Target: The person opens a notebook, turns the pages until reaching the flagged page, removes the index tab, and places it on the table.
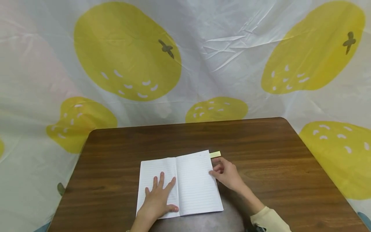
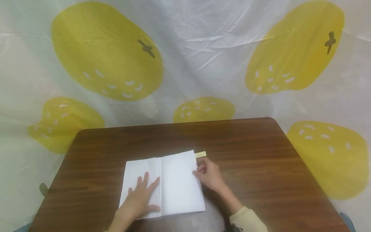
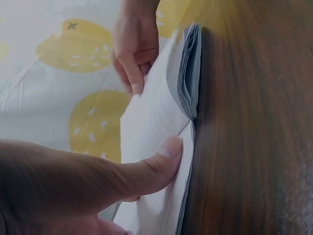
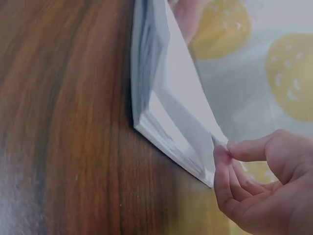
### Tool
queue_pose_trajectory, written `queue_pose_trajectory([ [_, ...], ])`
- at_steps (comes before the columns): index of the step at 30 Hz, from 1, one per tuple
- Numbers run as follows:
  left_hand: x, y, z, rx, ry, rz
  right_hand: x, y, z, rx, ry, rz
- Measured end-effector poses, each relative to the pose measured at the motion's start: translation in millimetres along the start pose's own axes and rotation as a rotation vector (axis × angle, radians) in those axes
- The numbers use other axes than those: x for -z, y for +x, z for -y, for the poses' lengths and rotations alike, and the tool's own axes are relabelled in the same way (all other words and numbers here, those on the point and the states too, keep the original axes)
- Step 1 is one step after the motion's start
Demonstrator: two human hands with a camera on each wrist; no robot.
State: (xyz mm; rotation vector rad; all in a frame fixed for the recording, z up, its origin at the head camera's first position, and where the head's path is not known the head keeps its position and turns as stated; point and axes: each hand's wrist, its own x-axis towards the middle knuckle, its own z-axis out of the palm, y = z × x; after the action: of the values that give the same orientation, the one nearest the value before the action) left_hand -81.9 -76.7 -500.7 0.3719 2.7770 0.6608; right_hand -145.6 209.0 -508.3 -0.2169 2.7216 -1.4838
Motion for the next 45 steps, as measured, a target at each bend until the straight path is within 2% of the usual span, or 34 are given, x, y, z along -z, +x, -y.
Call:
queue_pose_trajectory([
  [8,0.1,3.2,2.5,0.011,-0.022,0.008,10,2,-4,-0.230,0.293,0.109],
  [11,1.3,6.3,2.7,0.025,-0.037,0.015,10,4,-5,-0.267,0.333,0.132],
  [23,2.5,8.3,0.7,0.097,-0.132,-0.038,-4,5,0,-0.217,0.379,0.196],
  [34,-0.7,7.8,-1.3,0.129,-0.172,-0.043,-30,9,11,-0.153,0.431,0.333],
  [38,-1.6,7.6,-1.0,0.121,-0.156,-0.047,-38,9,18,-0.130,0.418,0.355],
  [45,-3.4,7.0,-0.3,0.116,-0.139,-0.066,-49,12,27,-0.047,0.329,0.357],
])
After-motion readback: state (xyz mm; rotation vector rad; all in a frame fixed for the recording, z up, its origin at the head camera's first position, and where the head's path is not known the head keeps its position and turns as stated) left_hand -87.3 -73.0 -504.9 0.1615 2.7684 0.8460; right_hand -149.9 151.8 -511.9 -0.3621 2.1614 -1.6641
